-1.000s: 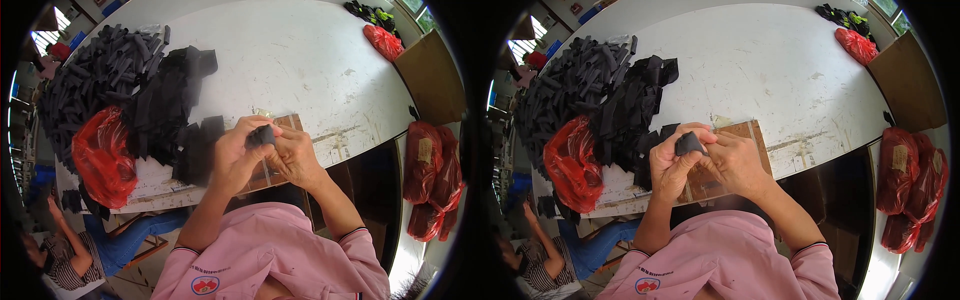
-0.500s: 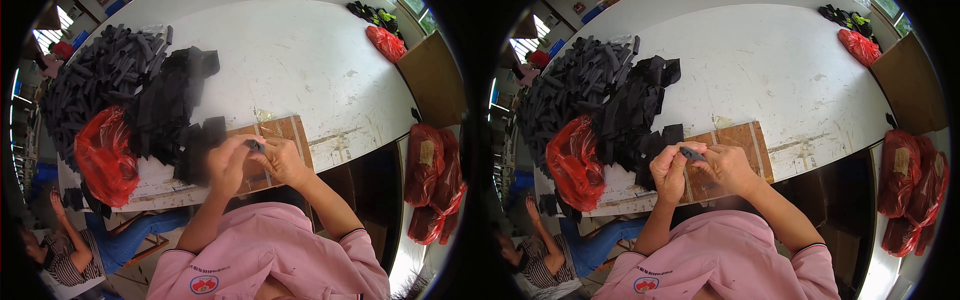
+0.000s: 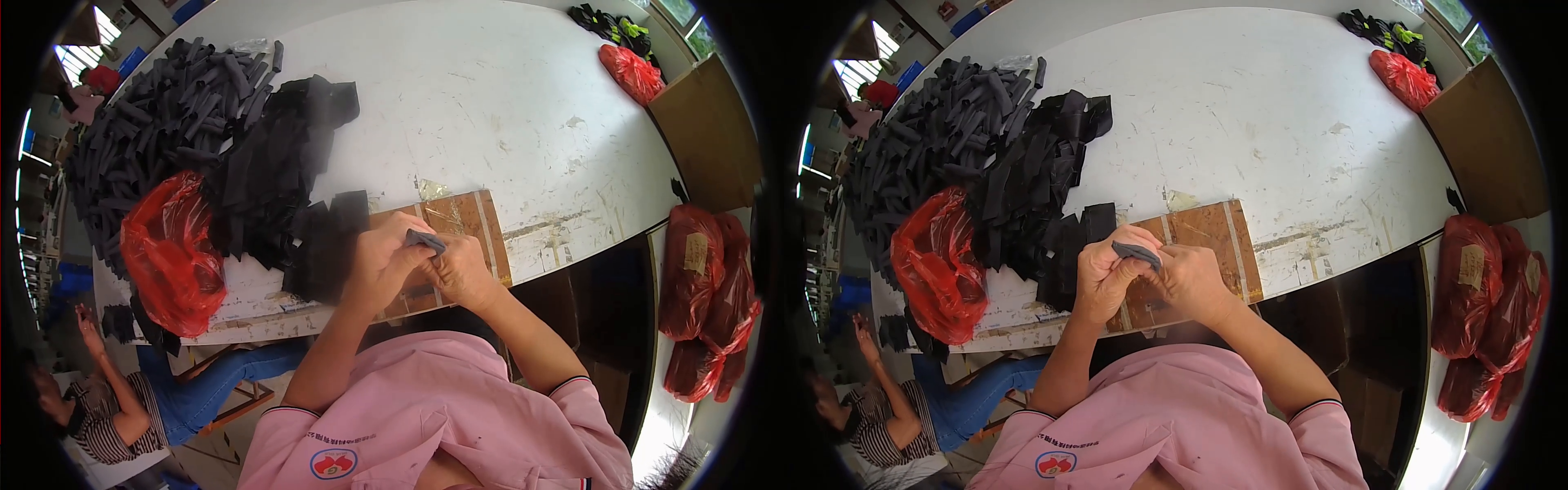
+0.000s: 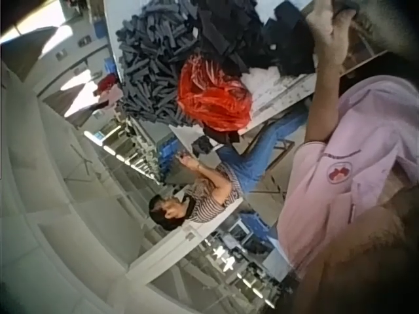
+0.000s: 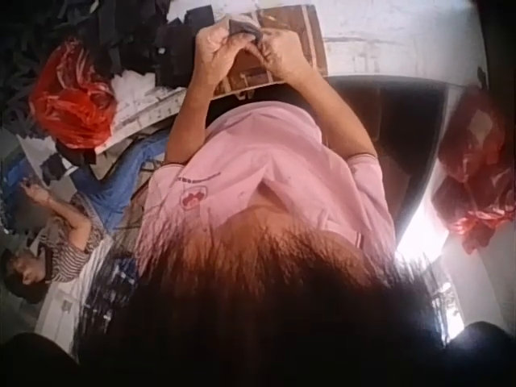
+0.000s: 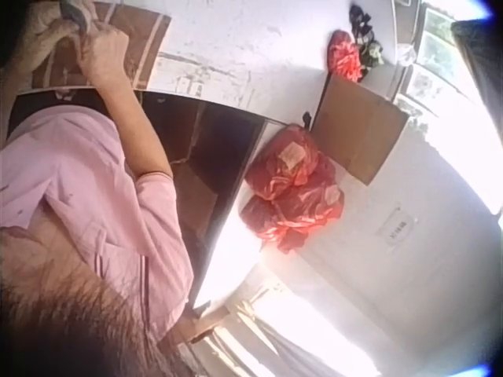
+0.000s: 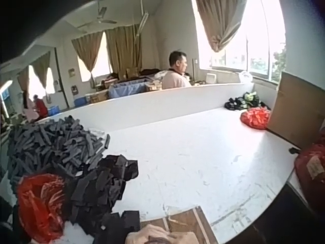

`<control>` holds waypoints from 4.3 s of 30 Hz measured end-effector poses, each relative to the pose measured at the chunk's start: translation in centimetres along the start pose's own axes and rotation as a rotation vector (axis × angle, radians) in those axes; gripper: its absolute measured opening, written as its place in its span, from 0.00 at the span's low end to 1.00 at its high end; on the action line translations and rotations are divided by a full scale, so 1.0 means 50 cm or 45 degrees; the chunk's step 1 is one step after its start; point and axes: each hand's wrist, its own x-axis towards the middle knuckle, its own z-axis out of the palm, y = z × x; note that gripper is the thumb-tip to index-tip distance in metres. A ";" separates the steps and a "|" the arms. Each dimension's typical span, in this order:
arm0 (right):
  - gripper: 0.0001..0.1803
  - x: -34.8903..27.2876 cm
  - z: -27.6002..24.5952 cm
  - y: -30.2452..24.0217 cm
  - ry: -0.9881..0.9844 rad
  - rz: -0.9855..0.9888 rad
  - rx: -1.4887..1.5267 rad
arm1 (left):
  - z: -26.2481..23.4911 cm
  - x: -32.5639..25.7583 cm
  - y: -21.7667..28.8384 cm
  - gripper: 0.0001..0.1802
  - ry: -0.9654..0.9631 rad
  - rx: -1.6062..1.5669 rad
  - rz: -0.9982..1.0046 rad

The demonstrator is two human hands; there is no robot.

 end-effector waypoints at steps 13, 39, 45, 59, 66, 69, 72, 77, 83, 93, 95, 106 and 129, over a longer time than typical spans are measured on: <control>0.09 0.010 -0.015 0.010 -0.129 0.004 0.112 | 0.027 0.004 0.059 0.06 0.256 -0.412 -0.072; 0.16 0.020 -0.022 -0.015 -0.061 -0.029 -0.080 | 0.002 -0.021 0.034 0.09 0.564 -0.610 0.141; 0.16 0.017 -0.031 -0.018 -0.078 -0.071 -0.142 | -0.001 -0.023 0.038 0.08 0.592 -0.460 0.155; 0.27 -0.145 -0.149 0.025 0.657 0.853 0.773 | -0.060 0.026 -0.147 0.22 0.514 1.513 -0.707; 0.25 -0.520 -0.036 0.200 0.150 1.620 -0.201 | -0.137 0.049 -0.213 0.15 0.633 1.025 -0.629; 0.16 -0.341 -0.032 0.071 0.067 1.316 0.178 | -0.144 0.028 -0.164 0.09 0.915 0.083 -0.600; 0.08 -0.194 -0.009 -0.032 -0.052 0.568 0.394 | -0.129 -0.022 -0.084 0.05 0.906 -0.662 -0.532; 0.25 -0.065 0.055 -0.102 0.048 0.596 0.873 | -0.075 -0.104 -0.042 0.05 0.987 -1.316 -0.818; 0.12 -0.058 0.118 -0.097 0.331 0.488 0.688 | 0.004 -0.160 -0.045 0.08 0.713 -1.757 -0.880; 0.07 -0.062 0.077 -0.059 0.429 0.368 0.198 | 0.077 -0.166 -0.031 0.13 1.060 -0.191 -0.713; 0.09 -0.067 0.075 -0.049 0.420 0.297 0.112 | 0.071 -0.167 -0.012 0.14 1.022 -0.170 -0.611; 0.12 -0.087 0.068 -0.021 0.298 -0.090 -0.229 | 0.031 -0.140 0.006 0.08 0.565 -0.530 -0.978; 0.20 -0.079 0.028 -0.064 -0.110 0.385 0.638 | 0.039 -0.138 -0.018 0.02 0.575 0.011 -0.622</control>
